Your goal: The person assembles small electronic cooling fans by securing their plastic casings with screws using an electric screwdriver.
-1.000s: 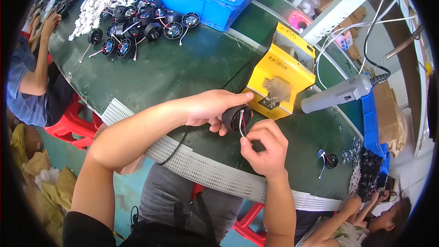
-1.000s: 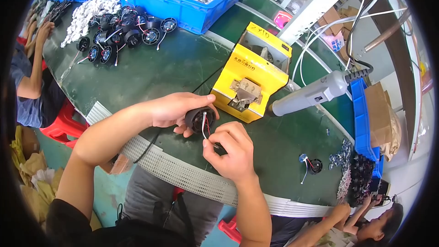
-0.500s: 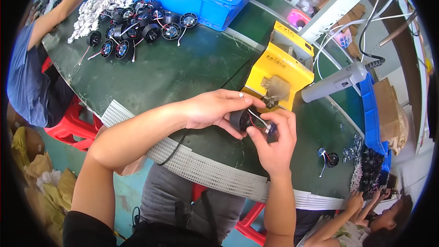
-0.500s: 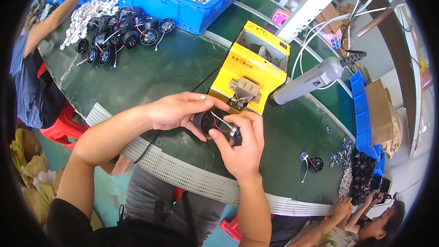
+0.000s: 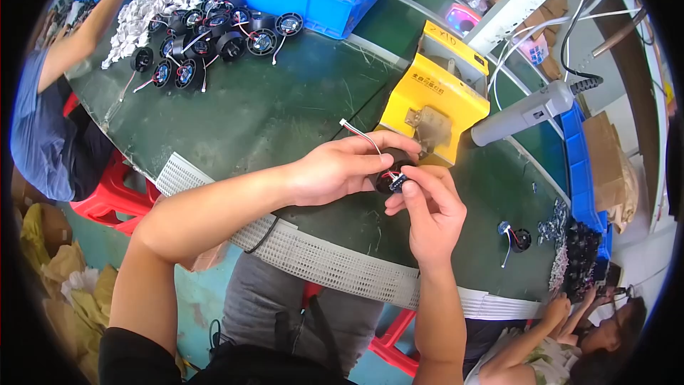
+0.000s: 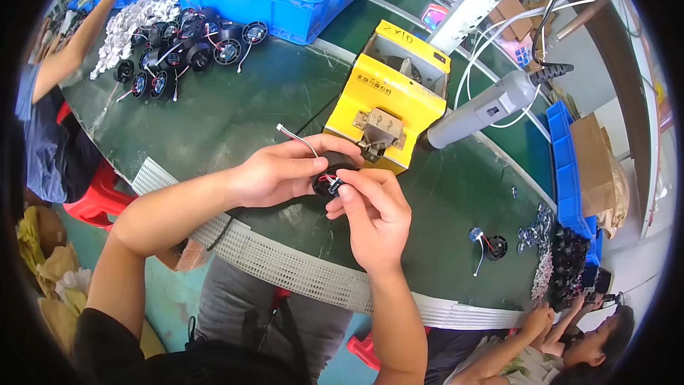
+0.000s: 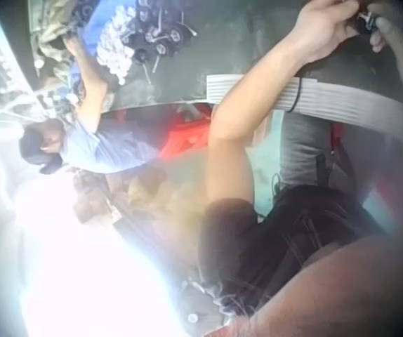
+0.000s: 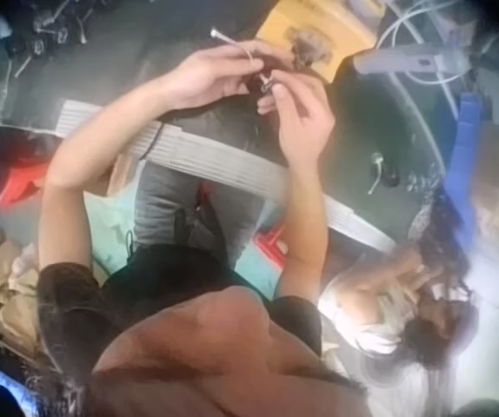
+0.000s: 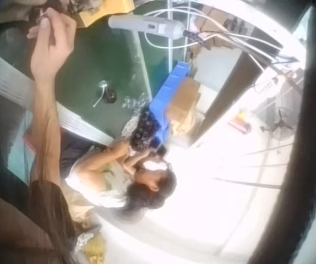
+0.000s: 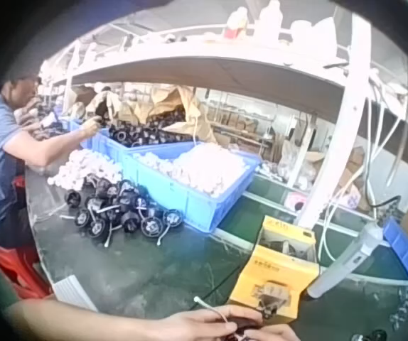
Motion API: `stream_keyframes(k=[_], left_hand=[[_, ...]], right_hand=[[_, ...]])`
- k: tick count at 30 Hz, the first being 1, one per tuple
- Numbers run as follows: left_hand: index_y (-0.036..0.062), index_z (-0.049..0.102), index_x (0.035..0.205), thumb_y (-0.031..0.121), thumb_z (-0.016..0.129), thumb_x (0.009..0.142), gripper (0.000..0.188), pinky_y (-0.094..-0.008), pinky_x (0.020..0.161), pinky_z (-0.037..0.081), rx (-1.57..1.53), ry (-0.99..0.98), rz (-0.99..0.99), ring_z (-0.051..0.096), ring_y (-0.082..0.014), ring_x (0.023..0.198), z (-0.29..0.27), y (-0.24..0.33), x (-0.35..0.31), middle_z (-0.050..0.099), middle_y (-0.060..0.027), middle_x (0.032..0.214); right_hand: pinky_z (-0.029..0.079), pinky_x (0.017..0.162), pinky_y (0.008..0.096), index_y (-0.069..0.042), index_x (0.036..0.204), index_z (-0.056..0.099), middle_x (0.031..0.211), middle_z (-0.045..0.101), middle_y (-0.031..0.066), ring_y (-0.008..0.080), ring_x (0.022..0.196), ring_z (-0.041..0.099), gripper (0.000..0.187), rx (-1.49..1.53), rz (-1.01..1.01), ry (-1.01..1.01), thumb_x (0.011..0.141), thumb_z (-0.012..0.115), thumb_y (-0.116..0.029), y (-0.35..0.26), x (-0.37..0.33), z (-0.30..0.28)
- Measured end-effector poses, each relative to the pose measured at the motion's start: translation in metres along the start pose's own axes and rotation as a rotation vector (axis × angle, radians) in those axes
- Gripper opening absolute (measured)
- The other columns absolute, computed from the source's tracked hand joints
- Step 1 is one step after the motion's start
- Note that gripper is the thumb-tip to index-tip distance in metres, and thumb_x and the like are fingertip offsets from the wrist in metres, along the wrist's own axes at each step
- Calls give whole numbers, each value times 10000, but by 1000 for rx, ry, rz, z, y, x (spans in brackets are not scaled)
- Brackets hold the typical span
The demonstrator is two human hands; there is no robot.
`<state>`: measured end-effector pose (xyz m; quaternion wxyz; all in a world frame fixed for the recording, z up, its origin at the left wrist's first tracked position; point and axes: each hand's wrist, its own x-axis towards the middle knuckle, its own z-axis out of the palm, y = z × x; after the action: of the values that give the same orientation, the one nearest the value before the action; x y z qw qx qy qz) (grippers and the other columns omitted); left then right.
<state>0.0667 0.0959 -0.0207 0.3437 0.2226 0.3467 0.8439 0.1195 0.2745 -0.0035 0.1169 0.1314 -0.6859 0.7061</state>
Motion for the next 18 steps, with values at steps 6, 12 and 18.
stream_keyframes(k=[6, 12, 18], left_hand=[[109, 378, 1448, 199, 428, 1045, 416, -325, 1026, 390, -46, -14, 0, 475, -130, 1208, 6, -7, 0, 484, -43, 1294], [150, 239, 1526, 237, 459, 1036, 544, -318, 1085, 323, -15, -43, 27, 378, -129, 1309, 10, -9, 0, 394, -44, 1419], [26, 352, 1456, 142, 566, 977, 537, -298, 908, 516, 476, 105, -73, 575, -158, 1099, 12, -6, 3, 574, -90, 1216]], right_hand=[[509, 594, 233, 23, 997, 716, 926, 612, 95, 137, 687, 626, 178, -295, -139, 31, 820, 727, 32, 9, -3, -4], [512, 734, 280, 5, 1033, 698, 993, 548, 90, 186, 863, 599, 289, -575, -386, 85, 755, 773, 23, 7, 2, -2], [537, 762, 247, 37, 1035, 640, 1041, 605, 88, 141, 929, 629, 204, -180, -35, 85, 842, 704, 23, 19, 2, -9]])
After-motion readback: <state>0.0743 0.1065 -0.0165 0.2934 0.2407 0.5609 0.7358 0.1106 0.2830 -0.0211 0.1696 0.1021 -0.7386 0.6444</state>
